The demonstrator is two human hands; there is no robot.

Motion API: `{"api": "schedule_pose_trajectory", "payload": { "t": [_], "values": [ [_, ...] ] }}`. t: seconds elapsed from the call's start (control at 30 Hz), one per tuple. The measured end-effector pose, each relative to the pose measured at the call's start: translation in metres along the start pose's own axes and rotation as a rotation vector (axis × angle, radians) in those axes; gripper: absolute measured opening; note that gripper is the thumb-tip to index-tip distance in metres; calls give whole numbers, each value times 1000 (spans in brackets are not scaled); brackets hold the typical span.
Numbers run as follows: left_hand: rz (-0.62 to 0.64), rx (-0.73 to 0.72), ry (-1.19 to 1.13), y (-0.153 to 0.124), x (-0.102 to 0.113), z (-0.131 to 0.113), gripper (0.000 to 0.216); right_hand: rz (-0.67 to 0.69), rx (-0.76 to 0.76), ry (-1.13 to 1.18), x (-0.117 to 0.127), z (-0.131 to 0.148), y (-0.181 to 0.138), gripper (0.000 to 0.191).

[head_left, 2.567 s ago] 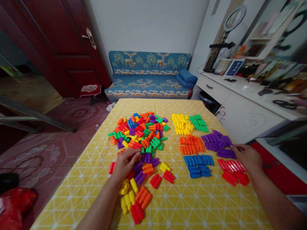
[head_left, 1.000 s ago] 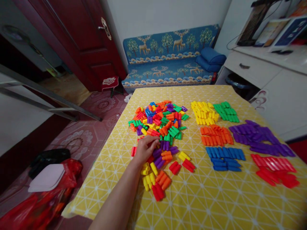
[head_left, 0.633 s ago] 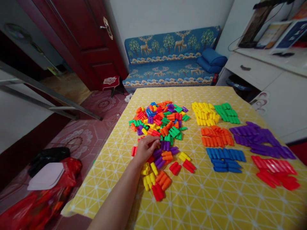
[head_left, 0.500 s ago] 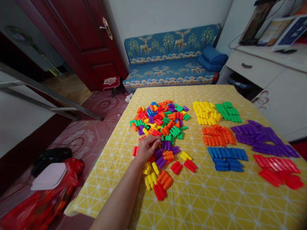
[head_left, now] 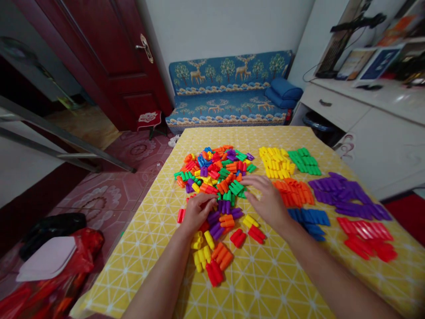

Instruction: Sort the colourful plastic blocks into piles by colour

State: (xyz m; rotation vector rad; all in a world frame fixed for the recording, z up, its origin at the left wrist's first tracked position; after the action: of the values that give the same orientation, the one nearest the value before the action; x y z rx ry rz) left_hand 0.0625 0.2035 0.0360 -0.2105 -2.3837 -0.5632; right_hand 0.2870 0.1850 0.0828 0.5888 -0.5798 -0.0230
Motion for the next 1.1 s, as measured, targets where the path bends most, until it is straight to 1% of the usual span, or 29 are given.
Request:
{"api": "schedule_pose_trajectory", "payload": {
  "t": [0.03, 0.1, 0.17, 0.27, 0.37, 0.43, 0.5, 0.53, 0.6, 0.63, 0.67, 0.73, 0.77, 0.9, 0.97, 1.0, 1.03, 1.1],
  "values": [
    [1, 3, -9, 0, 0, 0, 22, 43, -8, -32, -9, -3, -1, 33],
    [1, 9, -24, 0, 0, -1, 21, 136, -28, -127, -26, -10, -3, 51],
    [0, 13, -35, 0, 0, -2, 21, 197, -37, -227, -39, -15, -3, 59],
    [9, 22, -36, 0, 0, -1, 22, 243, -57, -347, -49, -19, 0, 53],
    [15, 34, -26, -1, -1, 2, 23, 270, -95, -369, -52, -21, 3, 42],
    [11, 27, -6, -1, -2, 2, 23, 250, -112, -313, -50, -21, 4, 36],
    [11, 17, 10, -1, -2, 3, 23, 177, -166, -227, -43, -21, 4, 28],
    [11, 14, 15, -1, -2, 3, 23, 129, -220, -171, -38, -22, 3, 26],
    [16, 11, 18, -1, -2, 3, 23, 44, -358, -17, -28, -24, 0, 28],
    [19, 10, 19, -1, -3, 3, 23, 31, -417, 80, -24, -23, -2, 31],
    [22, 9, 20, -1, -3, 3, 23, 46, -462, 180, -22, -21, -6, 34],
    [26, 10, 18, -1, -3, 4, 24, 153, -504, 333, -21, -14, -14, 34],
    [26, 11, 15, -1, -3, 4, 24, 226, -507, 364, -22, -9, -20, 32],
    [16, 6, 0, -1, -3, 4, 24, 483, -475, 361, -28, 5, -43, 27],
    [15, 4, -1, -1, -3, 3, 24, 532, -450, 303, -33, 9, -46, 26],
    [15, 5, -2, 0, -3, 3, 24, 511, -442, 232, -33, 13, -43, 26],
    [13, 9, -5, 0, -2, 2, 24, 460, -430, 148, -32, 19, -39, 27],
    [10, 15, -11, 0, -1, 1, 23, 330, -373, 60, -27, 42, -30, 24]
  ]
}}
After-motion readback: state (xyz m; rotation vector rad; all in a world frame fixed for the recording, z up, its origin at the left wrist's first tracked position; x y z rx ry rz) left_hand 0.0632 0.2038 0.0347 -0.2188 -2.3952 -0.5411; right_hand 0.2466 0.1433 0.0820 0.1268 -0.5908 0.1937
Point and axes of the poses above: each hand's wrist, its own y-axis towards the middle knuckle, its own x-axis out of the back of the hand, z = x × y, the point moved 5 cm from there along y, towards the middle knuckle, and after that the axes turned 11 degrees about y, right-handed, at the moved point
